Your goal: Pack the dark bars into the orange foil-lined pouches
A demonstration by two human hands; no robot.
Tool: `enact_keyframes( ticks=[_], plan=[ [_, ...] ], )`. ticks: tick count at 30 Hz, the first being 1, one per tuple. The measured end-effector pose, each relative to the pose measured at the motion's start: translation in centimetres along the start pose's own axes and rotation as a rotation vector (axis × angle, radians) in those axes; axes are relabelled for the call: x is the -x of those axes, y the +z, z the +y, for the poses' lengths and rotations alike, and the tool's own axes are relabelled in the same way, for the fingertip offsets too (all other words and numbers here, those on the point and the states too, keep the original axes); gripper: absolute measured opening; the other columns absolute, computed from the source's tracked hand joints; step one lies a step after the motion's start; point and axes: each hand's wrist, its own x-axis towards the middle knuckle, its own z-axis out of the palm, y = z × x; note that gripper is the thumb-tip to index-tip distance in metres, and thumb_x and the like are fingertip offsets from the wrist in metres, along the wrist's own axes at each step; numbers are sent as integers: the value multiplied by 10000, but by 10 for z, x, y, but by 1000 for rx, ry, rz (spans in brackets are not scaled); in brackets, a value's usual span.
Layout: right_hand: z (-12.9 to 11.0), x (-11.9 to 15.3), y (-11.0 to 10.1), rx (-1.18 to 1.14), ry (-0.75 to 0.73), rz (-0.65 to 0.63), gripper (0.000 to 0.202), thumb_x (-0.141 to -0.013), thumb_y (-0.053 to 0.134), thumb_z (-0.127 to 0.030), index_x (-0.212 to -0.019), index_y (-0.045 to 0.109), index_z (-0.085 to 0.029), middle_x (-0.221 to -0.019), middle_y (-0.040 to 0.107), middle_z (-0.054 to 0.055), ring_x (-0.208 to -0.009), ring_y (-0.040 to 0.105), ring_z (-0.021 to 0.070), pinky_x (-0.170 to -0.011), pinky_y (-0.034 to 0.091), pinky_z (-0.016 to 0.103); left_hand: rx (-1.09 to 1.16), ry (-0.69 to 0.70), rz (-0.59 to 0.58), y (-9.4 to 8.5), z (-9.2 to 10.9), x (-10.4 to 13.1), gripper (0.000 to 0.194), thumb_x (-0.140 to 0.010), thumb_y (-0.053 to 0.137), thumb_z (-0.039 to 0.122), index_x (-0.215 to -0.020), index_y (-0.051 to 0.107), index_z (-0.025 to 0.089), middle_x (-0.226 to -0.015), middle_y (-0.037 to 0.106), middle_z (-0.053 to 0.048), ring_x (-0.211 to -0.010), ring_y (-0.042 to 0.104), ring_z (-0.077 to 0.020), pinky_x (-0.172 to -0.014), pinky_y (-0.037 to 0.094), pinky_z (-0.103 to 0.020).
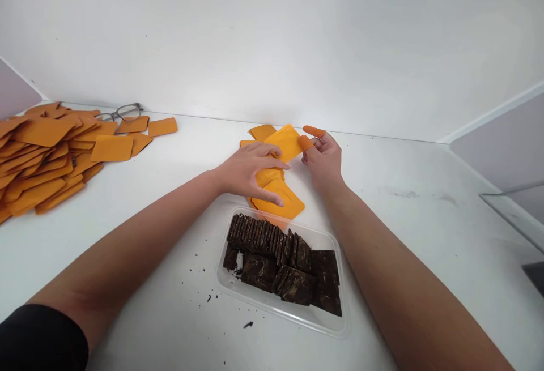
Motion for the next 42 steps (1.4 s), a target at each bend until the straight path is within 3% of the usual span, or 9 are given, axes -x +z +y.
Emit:
enact_keyframes(
  ticks=[5,10,17,28,31,33,36,38,42],
  plan=[
    [1,-2,-4,30,14,76,335,-1005,641,-382,-1260,622,-166,-1192,650,85,-992,656,171,-852,612,358,-197,-48,-211,6,5,0,936,-715,784,747,-1492,560,275,-1656,421,-80,-1560,281,-375,-1304,187,-559],
    [2,-2,-6,44,28,129,344,-1002,643,-389,-1261,622,-163,-1214,646,89,-1025,655,182,-883,608,379,-213,-116,-224,7,4,-1,882,-832,713,681,-1570,450,276,-1719,315,-55,-1632,177,-323,-1331,136,-528],
    [4,-2,-14,28,42,144,333,-1003,643,-388,-1247,624,-162,-1173,651,81,-971,654,165,-828,612,345,-218,-229,-91,2,-21,-2,579,-967,582,538,-1487,558,285,-1697,364,-50,-1623,231,-301,-1319,161,-569],
    [-2,-3,-15,4,12,-42,322,-1011,633,-375,-1246,612,-156,-1057,649,52,-807,624,112,-680,580,252,-113,-288,276,5,-28,2,558,-1065,322,439,-1536,489,192,-1634,466,-99,-1643,101,-325,-1324,55,-613],
    [-21,1,-19,-1,-51,-67,390,-951,711,-321,-1295,591,-181,-888,639,1,-640,528,70,-545,471,191,-21,-221,422,4,-16,0,576,-1078,290,425,-1602,367,199,-1589,516,-101,-1639,123,-261,-1329,106,-543],
    [-41,6,-20,-3,-111,-93,498,-861,793,-303,-1314,602,-226,-787,637,-25,-595,487,75,-519,425,211,65,-186,477,3,-5,-4,553,-1064,379,485,-1541,453,215,-1487,607,-103,-1560,322,-262,-1284,260,-495],
    [-78,15,-20,13,-217,-156,542,-737,884,-370,-1232,686,-272,-737,659,-23,-601,500,105,-559,452,281,205,-160,475,1,16,-13,420,-1042,457,553,-1161,691,225,-1080,742,-62,-1047,669,-208,-918,538,-363],
    [-105,22,-20,26,-310,-186,499,-701,909,-443,-1142,735,-287,-727,656,-23,-606,500,105,-583,455,297,268,-148,475,-5,33,-17,456,-1055,428,555,-876,669,211,-780,646,-18,-724,601,-147,-663,488,-303],
    [-159,42,-29,68,-493,-258,382,-762,851,-606,-1017,796,-326,-650,569,-21,-603,489,96,-589,424,293,355,-70,624,-30,73,-18,431,-1058,460,515,-768,575,217,-677,483,14,-639,485,-123,-598,415,-295]
  ],
)
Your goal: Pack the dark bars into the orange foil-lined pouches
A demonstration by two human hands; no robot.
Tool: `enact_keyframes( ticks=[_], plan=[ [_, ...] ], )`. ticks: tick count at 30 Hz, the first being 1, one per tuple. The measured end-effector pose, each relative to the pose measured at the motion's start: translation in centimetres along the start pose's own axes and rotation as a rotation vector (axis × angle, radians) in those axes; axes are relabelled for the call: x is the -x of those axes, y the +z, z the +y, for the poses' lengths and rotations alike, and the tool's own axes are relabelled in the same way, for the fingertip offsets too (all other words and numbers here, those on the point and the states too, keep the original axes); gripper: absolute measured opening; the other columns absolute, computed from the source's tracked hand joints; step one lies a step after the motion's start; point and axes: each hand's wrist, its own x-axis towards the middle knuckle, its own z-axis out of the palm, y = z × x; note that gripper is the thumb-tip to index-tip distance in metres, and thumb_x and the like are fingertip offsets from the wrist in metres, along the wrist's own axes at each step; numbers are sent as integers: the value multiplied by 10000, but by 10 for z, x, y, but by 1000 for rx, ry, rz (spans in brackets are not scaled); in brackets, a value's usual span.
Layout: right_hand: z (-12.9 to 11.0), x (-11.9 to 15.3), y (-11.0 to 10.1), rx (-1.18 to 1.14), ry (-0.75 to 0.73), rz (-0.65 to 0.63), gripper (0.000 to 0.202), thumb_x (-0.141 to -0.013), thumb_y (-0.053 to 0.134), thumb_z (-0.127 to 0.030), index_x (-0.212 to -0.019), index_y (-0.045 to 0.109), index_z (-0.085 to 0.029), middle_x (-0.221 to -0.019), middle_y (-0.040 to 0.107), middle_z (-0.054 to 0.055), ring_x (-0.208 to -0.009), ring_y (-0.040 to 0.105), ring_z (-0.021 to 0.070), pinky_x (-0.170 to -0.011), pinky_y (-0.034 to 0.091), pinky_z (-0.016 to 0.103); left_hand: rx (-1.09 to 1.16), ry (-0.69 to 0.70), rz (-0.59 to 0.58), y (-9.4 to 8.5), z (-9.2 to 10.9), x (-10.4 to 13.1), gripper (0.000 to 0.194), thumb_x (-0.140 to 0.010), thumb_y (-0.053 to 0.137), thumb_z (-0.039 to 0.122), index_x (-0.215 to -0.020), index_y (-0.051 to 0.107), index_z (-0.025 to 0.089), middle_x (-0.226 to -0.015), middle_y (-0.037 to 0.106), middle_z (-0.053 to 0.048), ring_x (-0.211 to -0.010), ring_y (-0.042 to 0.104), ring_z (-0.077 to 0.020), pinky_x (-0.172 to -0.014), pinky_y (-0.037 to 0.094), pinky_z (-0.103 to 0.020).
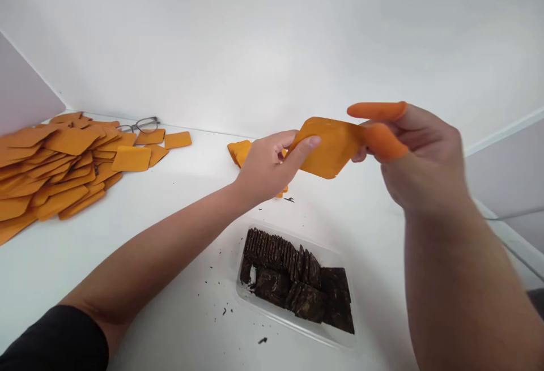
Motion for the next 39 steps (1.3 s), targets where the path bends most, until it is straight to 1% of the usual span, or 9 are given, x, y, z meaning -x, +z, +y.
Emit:
enact_keyframes(
  ticks=[4,8,11,15,19,25,29,32,39],
  plan=[
    [-43,10,-4,86,-122,-140,154,-880,772,-500,-974,797,-380,-845,661,13,-717,588,166,-611,469,346,55,51,-24,-12,41,2,426,-1058,450,500,-742,490,217,-693,525,4,-680,519,-143,-633,456,-327],
    [-58,23,6,152,-259,62,86,-894,744,-348,-914,782,-422,-920,659,12,-779,595,211,-614,448,388,25,89,-35,-14,63,14,249,-1038,497,469,-1165,551,262,-1144,698,-75,-1077,653,-245,-943,565,-467],
    [-64,30,15,180,-326,93,225,-890,736,-296,-1000,779,-487,-970,646,12,-828,595,217,-678,491,424,11,146,4,-12,75,27,641,-921,689,366,-1448,328,310,-1527,508,-106,-1391,526,-300,-1155,496,-555],
    [-79,40,23,174,-479,141,415,-880,726,-173,-1115,758,-514,-1016,659,7,-901,594,207,-703,513,413,15,24,88,-13,99,44,1105,-778,857,390,-1537,55,375,-1644,329,-142,-1440,499,-357,-1035,610,-562],
    [-95,52,26,113,-542,203,477,-799,782,-118,-1105,774,-485,-1075,675,-6,-875,589,221,-631,493,422,-90,192,173,-11,124,58,958,-834,802,269,-1500,132,428,-1690,228,-88,-1461,499,-318,-1078,612,-520],
    [-114,72,22,135,-501,377,356,-730,849,-184,-972,787,-438,-987,643,19,-783,554,253,-557,456,460,19,330,276,16,143,57,852,-941,618,252,-1544,73,507,-1600,443,-11,-1228,669,-242,-822,689,-440],
    [-125,73,13,98,-417,516,158,-800,820,-257,-882,773,-383,-929,592,37,-766,539,233,-554,418,447,117,388,279,14,153,45,688,-920,702,216,-1464,385,494,-1319,675,35,-959,723,-180,-637,648,-381],
    [-128,65,0,50,-337,341,52,-887,748,-305,-900,758,-354,-854,586,23,-719,544,181,-533,442,380,194,382,285,1,153,37,434,-866,798,181,-1195,660,430,-960,762,67,-755,716,-134,-562,620,-325],
    [-118,46,-24,68,-187,-259,116,-911,717,-326,-993,774,-386,-897,733,-15,-800,695,177,-721,613,317,274,433,363,-18,147,31,266,-826,842,145,-967,761,356,-883,805,90,-764,774,-147,-645,679,-312]
  ],
)
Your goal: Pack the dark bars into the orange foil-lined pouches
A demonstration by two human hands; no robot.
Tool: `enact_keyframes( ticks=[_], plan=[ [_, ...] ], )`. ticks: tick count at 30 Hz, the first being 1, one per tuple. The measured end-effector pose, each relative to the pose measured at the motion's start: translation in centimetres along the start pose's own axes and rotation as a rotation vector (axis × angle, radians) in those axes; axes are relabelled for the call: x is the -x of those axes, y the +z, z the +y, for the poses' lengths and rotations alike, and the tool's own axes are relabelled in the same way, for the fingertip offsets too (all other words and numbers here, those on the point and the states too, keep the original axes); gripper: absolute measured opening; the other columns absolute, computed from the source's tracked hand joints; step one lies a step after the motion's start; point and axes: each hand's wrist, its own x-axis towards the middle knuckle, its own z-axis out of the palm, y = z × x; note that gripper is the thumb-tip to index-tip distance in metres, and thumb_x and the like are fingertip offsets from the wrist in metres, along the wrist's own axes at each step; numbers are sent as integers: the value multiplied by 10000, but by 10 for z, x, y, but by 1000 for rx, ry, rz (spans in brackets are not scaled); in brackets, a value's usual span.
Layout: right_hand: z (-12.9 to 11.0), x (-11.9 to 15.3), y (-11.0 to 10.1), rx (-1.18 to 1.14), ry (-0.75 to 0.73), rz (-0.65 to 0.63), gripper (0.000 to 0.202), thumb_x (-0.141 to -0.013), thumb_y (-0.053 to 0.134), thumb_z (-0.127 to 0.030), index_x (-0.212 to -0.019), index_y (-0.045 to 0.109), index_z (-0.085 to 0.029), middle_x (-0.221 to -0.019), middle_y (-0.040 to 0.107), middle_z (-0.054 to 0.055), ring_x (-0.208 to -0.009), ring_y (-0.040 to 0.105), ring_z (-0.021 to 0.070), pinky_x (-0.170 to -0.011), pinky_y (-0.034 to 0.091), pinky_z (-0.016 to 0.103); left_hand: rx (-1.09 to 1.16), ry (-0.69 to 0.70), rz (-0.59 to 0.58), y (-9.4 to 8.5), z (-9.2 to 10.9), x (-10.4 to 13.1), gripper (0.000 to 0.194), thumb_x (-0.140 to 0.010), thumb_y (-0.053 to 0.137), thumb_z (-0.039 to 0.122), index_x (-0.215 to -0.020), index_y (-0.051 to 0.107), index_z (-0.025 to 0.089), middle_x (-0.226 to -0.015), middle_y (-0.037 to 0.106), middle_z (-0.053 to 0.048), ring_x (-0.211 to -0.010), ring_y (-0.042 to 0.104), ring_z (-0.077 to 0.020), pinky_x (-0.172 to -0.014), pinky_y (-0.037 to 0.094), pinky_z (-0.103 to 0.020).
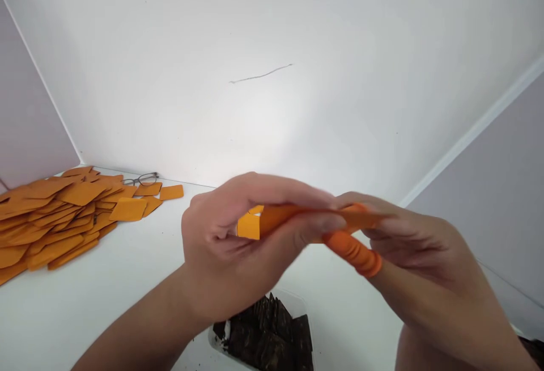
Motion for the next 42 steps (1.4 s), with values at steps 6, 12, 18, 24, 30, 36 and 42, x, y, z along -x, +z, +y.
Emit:
enact_keyframes(
  ticks=[6,12,18,24,30,36,42],
  plan=[
    [0,-1,24,5,13,52,258,-810,810,-538,-918,802,-304,-848,742,38,-838,705,247,-683,607,365,-99,-188,-351,-9,-1,-3,187,-910,775,273,-1082,781,344,-944,822,75,-806,784,-141,-743,685,-265],
    [2,-7,26,74,-56,212,349,-741,848,-618,-896,791,-310,-842,732,51,-897,714,308,-689,608,439,-205,-165,-349,-10,-2,-3,306,-964,692,277,-1267,719,315,-1151,802,36,-1060,766,-191,-963,654,-353],
    [8,9,29,-69,-68,602,84,-825,853,-349,-869,782,-352,-747,691,-7,-763,699,238,-600,561,378,-134,-197,-193,2,2,-3,120,-899,769,248,-1017,789,262,-936,826,39,-785,769,-143,-654,636,-257],
    [17,4,32,-67,-82,567,119,-890,796,-296,-950,800,-399,-901,762,-63,-822,715,159,-713,592,324,-294,78,-96,-1,-11,-2,131,-950,681,160,-842,726,220,-834,802,38,-737,711,-115,-749,601,-283],
    [29,-7,19,95,-42,306,149,-880,778,-244,-1003,792,-327,-869,727,-29,-765,646,114,-619,490,253,-609,231,-305,-24,-30,-7,114,-981,634,179,-949,737,216,-858,798,38,-742,653,-124,-706,526,-289],
    [20,-2,40,27,-131,469,184,-756,739,-83,-816,741,-256,-838,681,-29,-757,623,121,-625,503,264,-433,171,-495,-23,-16,-5,381,-934,738,280,-1289,610,228,-1280,716,-21,-1144,661,-155,-1027,537,-318],
    [0,2,55,-60,33,527,197,-685,601,-54,-658,632,-247,-611,538,-72,-566,502,82,-474,397,221,-292,161,-587,-10,-25,6,772,-818,856,277,-1472,446,285,-1346,607,-46,-1252,601,-209,-1055,531,-367]
  ],
)
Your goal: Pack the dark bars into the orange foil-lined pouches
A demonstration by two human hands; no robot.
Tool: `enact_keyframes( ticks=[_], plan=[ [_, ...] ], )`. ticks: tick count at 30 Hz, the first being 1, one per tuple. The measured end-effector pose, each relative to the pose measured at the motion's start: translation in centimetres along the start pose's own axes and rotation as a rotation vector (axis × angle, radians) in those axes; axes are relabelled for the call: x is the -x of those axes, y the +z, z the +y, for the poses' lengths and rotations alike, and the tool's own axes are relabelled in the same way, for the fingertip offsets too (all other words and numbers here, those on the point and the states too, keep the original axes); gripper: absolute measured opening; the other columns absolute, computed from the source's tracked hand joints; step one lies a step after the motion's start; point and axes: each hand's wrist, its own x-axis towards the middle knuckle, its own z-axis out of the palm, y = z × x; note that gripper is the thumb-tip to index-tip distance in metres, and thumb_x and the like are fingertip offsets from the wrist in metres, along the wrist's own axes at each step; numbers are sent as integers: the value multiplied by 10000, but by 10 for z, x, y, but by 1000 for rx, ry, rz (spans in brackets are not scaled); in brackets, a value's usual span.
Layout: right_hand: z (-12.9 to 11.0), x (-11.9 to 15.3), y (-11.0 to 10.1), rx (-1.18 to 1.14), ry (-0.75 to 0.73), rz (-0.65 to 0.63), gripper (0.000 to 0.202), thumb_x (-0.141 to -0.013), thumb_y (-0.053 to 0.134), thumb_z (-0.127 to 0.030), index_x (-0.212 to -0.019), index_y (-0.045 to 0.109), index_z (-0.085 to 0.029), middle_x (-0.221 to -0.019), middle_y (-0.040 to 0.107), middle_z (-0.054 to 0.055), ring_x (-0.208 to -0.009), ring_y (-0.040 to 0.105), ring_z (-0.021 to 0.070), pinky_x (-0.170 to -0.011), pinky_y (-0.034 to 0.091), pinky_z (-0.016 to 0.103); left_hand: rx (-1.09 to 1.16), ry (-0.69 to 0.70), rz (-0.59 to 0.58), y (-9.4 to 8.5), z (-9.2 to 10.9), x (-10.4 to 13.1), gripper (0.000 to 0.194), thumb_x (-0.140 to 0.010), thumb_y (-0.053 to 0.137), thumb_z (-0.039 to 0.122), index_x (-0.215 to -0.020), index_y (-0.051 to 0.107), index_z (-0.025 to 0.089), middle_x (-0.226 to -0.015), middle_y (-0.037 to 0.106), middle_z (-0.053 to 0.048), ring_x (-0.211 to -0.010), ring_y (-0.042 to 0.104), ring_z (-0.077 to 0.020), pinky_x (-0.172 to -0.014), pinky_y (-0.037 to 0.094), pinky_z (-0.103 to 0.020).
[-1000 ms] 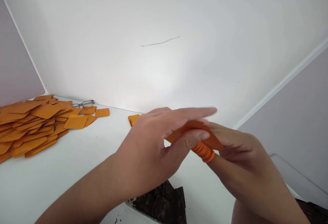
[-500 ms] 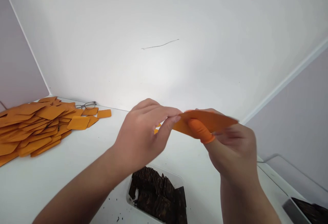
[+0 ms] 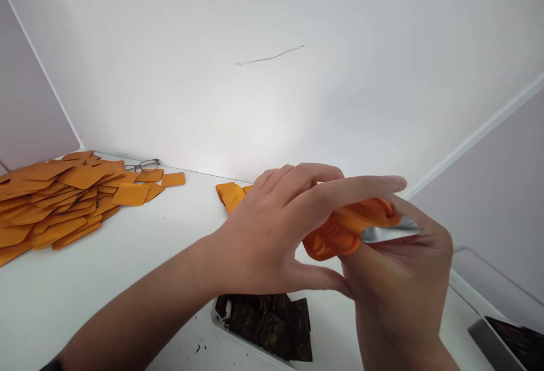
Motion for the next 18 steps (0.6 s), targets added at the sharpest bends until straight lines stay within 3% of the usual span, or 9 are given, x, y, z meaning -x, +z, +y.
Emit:
enact_keyframes(
  ticks=[3,5,8,13,18],
  plan=[
    [-5,2,-1,41,98,-65,153,-712,663,-117,-649,577,-226,-593,498,-66,-544,450,89,-452,353,233,-40,17,141,13,-5,1,476,-870,692,140,-1296,536,283,-1074,690,6,-969,655,-165,-843,538,-358],
    [-5,4,-1,129,97,-47,215,-721,696,-135,-632,514,-207,-588,442,-61,-545,401,84,-450,318,235,-48,20,205,18,-7,1,417,-823,632,96,-1198,556,264,-988,698,20,-871,646,-155,-775,512,-351],
    [-2,7,1,296,-53,57,244,-723,708,-106,-663,491,-200,-606,373,-62,-550,333,66,-456,242,247,-33,-40,214,19,-5,1,487,-739,605,65,-1184,539,253,-1072,688,-2,-929,659,-162,-779,513,-342],
    [-2,10,-1,428,-460,115,173,-770,670,-87,-799,560,-219,-785,558,-9,-699,494,125,-542,337,316,-99,6,245,12,9,1,521,-703,594,21,-1162,528,259,-1091,689,-7,-956,643,-170,-795,510,-360],
    [1,7,-6,435,-452,92,409,-702,830,-122,-1030,642,-280,-880,612,12,-728,529,171,-577,366,371,-207,3,332,11,8,0,470,-699,561,63,-1127,531,255,-1041,688,-45,-856,628,-197,-697,491,-375]
  ],
)
